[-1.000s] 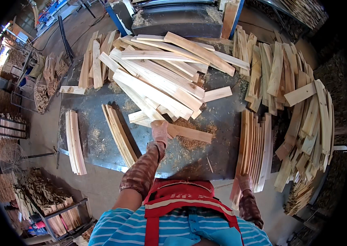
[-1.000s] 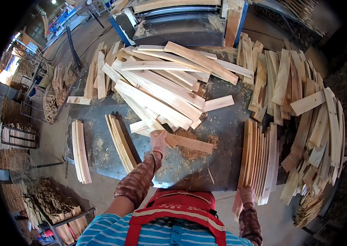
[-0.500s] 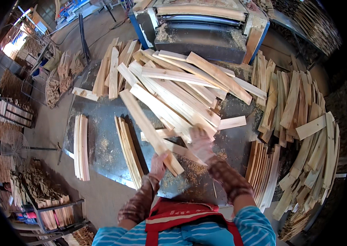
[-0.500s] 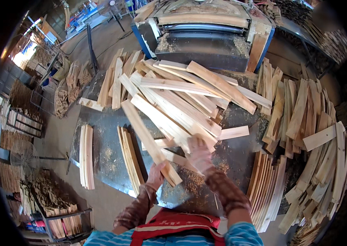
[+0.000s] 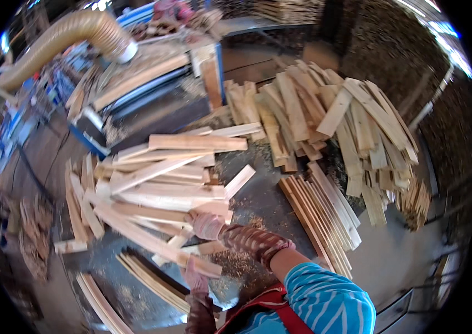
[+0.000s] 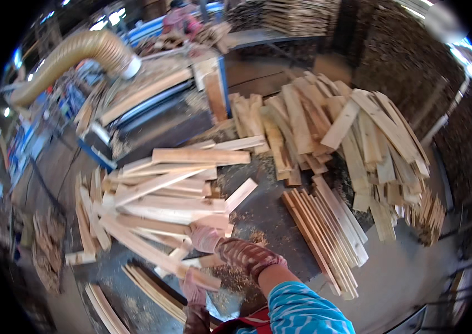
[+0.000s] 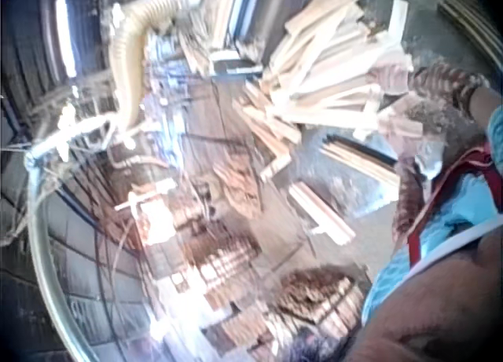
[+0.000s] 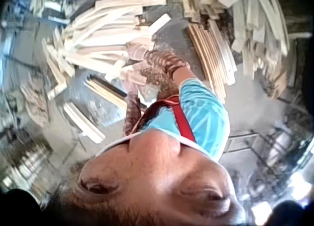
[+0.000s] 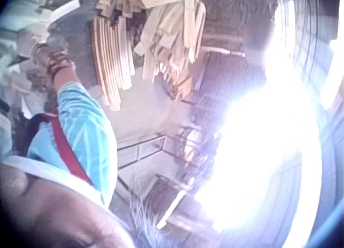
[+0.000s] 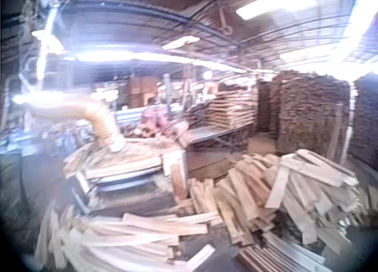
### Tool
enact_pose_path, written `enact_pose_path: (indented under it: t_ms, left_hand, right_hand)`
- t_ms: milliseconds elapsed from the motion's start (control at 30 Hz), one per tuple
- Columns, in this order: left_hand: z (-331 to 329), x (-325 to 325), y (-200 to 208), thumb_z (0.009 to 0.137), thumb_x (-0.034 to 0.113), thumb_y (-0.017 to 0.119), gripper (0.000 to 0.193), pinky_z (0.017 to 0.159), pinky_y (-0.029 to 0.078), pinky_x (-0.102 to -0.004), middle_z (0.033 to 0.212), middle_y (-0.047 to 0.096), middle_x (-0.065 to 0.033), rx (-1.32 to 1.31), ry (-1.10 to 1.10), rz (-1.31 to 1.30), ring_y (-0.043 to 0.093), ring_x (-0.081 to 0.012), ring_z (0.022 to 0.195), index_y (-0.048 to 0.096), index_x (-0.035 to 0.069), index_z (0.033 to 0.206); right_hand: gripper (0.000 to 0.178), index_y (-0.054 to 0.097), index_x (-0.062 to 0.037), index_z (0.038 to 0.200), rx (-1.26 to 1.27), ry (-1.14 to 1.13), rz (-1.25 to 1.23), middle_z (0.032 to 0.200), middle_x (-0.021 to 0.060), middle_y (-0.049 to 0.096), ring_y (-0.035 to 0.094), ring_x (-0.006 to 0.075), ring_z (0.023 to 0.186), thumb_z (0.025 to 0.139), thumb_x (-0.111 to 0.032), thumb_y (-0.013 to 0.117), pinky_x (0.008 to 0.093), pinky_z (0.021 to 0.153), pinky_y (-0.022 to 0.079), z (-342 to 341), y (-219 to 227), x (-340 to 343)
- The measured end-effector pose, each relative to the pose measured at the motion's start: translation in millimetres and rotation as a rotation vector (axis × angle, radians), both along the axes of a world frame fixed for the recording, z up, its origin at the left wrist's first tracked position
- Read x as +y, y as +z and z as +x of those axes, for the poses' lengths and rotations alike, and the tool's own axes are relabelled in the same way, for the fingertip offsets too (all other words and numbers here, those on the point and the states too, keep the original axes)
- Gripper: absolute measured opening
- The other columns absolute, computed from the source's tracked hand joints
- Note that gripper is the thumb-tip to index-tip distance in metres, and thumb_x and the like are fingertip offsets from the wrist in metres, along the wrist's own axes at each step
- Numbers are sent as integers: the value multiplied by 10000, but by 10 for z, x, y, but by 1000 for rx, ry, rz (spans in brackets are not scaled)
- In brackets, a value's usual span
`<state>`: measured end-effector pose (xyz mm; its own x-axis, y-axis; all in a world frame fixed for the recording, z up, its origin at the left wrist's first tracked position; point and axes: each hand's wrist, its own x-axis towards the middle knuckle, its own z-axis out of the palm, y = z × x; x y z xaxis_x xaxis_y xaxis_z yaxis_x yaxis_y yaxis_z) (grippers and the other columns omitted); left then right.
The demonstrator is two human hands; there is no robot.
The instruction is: The person repeatedly picks up thin wooden planks from a large pile on a workbench and stacks them into neat, aligned bundles. The person handles the planks one by one or in small groups, aligning them carefully before placing them into growing stacks.
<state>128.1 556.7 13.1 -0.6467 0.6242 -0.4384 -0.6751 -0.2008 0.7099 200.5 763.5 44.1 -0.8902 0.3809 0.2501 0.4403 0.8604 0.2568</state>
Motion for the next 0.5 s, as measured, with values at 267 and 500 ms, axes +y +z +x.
enact_pose_path:
  t_ms: [267, 500]
  left_hand:
    - [-246, -225, 112, 896, 33, 646, 616, 979, 560, -457, 1298, 577, -207, 66, -14, -122, 634, -332, 1117, 397, 22, 1459]
    - [-292, 151, 104, 912, 34, 652, 573, 950, 563, -435, 1217, 604, -149, 80, -121, -71, 637, -306, 1070, 424, 50, 1438]
  right_hand:
    - [606, 366, -79, 1519, 38, -170, -259, 1146, 177, 620, 687, 297, 704, 935, -156, 504, 472, 447, 508, -125, -328, 149]
    - [467, 488, -54, 1382, 119, -164, -344, 1176, 200, 645, 694, 312, 668, 936, -191, 513, 452, 492, 536, -120, -724, 260]
